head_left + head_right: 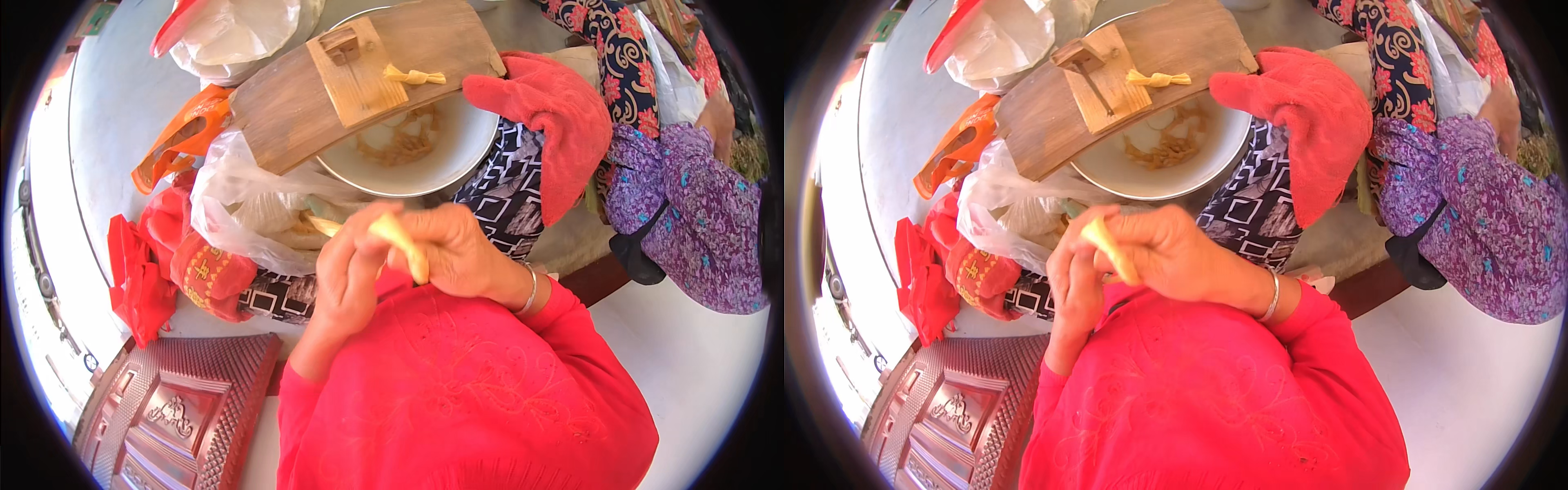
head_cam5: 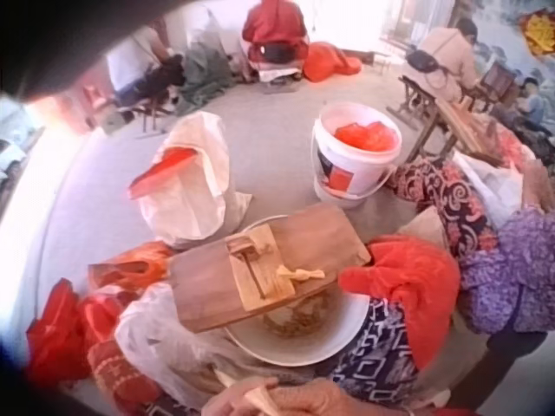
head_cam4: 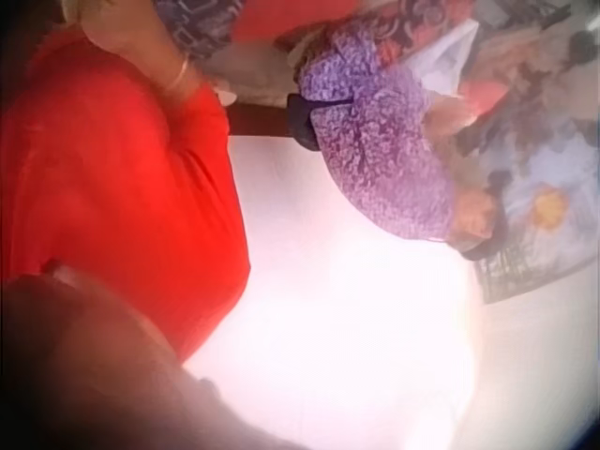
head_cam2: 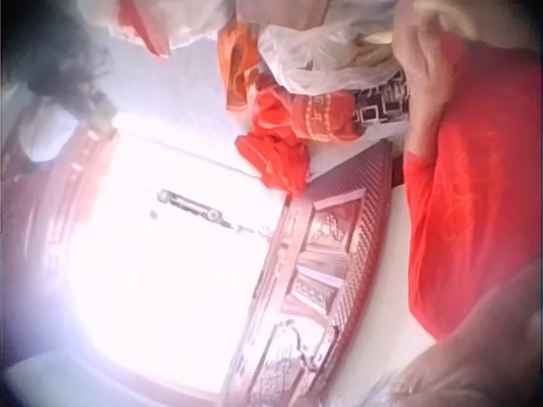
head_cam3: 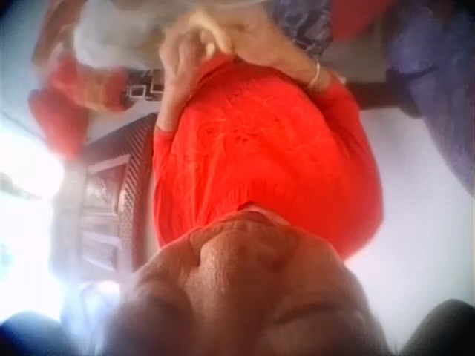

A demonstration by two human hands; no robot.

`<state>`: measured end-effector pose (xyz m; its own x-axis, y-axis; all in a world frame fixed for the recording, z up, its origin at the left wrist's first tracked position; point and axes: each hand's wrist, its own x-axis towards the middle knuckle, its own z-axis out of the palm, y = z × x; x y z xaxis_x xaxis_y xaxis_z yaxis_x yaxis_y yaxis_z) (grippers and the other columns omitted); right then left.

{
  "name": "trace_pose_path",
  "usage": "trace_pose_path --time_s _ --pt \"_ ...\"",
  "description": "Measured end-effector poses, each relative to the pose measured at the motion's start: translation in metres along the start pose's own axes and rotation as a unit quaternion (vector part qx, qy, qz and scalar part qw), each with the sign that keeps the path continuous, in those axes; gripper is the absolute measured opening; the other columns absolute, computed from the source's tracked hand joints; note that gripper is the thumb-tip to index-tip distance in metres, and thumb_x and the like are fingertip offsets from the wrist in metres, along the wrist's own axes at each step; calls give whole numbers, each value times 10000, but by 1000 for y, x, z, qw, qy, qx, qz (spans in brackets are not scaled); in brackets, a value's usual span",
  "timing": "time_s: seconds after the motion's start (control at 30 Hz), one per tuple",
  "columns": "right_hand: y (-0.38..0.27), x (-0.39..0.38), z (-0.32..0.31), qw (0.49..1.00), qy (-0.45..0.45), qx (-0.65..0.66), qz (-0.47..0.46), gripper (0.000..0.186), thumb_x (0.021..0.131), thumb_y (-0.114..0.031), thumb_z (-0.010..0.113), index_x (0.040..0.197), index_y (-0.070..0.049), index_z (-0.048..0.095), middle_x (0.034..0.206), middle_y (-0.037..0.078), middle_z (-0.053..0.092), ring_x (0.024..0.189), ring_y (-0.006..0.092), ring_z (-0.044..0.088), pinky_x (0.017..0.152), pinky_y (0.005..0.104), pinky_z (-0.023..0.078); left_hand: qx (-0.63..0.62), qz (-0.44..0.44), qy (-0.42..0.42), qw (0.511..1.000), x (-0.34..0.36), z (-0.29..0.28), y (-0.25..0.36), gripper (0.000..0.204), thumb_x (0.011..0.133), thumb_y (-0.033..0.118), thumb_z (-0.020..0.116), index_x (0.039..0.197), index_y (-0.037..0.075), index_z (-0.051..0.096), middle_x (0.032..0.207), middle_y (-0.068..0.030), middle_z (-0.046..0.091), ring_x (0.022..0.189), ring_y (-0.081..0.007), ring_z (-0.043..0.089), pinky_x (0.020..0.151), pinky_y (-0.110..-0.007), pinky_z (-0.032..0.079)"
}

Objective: The person shapes strips of dough by hand and flattens them using a small wooden press. They take dough strips from a plastic bag, stretch them, and place them on the press before moving the shaped pieces into a bowl.

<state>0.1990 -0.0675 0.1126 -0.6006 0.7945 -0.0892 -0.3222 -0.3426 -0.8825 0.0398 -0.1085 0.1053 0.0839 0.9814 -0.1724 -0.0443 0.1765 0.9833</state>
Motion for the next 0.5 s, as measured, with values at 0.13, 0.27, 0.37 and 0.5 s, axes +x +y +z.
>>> trace_pose_path --time_s 0.13,0.27,0.37,0.5 --pt "26 18 -9 966 143 -195 -93 247 923 -128 618 1138 -10 644 909 79 698 810 100 645 714 227 512 13 -55 -30 998 16 3 0 286 867 -21 445 1134 -30 547 996 -98 558 831 -153 518 748 -244 429" --pt "38 30 -31 861 169 -456 -149 277 862 -137 666 1128 -59 663 806 95 691 661 187 663 595 287 507 -84 -73 -8 994 22 12 -22 207 892 11 517 1090 -29 565 912 -27 551 781 -93 485 682 -239 418" --pt "32 34 -32 794 163 -564 -158 205 829 -145 673 1015 -61 687 751 78 659 633 247 634 574 315 489 -127 -95 -8 987 28 7 -40 132 930 73 547 1011 -17 599 820 34 537 747 -47 447 636 -224 394" --pt "33 28 -40 797 133 -580 -100 137 866 -174 654 849 -40 675 705 72 617 597 213 581 560 303 453 141 7 13 990 30 -3 -52 112 870 71 582 958 18 624 730 -16 566 633 -118 509 591 -269 425"
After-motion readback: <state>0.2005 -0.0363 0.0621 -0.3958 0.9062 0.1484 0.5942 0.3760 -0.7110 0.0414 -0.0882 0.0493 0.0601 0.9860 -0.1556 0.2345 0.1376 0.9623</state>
